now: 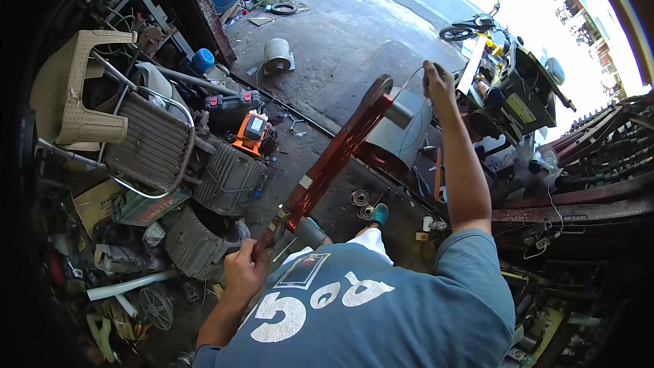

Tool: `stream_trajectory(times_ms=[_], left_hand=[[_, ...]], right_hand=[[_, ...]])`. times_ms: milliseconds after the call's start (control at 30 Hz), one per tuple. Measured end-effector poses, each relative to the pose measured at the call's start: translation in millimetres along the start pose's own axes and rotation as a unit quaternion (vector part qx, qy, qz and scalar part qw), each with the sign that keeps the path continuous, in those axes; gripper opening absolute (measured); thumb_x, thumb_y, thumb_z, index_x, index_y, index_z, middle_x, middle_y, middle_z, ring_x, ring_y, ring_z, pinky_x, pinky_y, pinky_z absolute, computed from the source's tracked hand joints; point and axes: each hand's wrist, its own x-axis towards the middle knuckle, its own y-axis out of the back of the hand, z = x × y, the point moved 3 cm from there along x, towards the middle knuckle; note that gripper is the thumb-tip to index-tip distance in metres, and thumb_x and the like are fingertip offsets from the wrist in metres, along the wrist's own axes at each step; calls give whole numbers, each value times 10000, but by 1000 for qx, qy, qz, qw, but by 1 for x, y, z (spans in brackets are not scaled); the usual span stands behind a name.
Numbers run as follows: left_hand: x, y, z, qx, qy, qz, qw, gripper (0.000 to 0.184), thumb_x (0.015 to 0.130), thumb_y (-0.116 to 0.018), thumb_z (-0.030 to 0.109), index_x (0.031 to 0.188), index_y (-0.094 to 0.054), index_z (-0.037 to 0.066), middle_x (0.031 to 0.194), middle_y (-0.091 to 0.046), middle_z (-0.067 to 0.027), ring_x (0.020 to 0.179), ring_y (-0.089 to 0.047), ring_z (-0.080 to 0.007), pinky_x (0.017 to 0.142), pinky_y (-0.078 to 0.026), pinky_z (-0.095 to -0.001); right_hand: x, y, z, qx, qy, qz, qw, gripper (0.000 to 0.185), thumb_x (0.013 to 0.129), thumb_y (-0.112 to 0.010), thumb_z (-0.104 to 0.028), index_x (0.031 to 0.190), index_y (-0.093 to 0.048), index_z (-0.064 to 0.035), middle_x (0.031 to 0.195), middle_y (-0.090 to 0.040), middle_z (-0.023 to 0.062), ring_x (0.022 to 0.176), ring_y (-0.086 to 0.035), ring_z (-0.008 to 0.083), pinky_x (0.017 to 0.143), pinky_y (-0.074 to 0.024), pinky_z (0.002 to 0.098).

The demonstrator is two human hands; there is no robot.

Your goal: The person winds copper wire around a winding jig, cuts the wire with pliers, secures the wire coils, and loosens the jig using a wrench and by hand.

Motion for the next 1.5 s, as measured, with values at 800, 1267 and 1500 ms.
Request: stream_trajectory(times_ms=[800, 1267, 1500], left_hand=[[39, -63, -46, 110, 47, 2, 993, 405, 998, -625, 460, 908, -535, 75, 712, -693, -211, 668, -690, -460, 580, -526, -563], [-7, -6, -1, -26, 19, -8, 999, 248, 956, -716, 274, 911, -592, 64, 658, -659, -162, 631, -691, -410, 538, -517, -492], [45, -58, -27, 47, 48, 38, 997, 390, 998, -642, 426, 876, -577, 61, 672, -678, -211, 658, -696, -441, 566, -521, -543]], right_hand=[[-165, -158, -34, -260, 59, -348, 899, 266, 989, -676, -253, 979, -698, 12, 725, -655, 111, 653, -590, 154, 648, -518, 408], [1, -1, -12, -79, -59, -40, 994, 371, 1065, -579, -373, 781, -569, -135, 609, -450, -54, 502, -393, 66, 468, -284, 263], [-275, -181, 89, -145, -96, -304, 937, 135, 998, -512, -80, 1029, -622, -8, 838, -608, 70, 789, -557, 167, 717, -487, 360]])
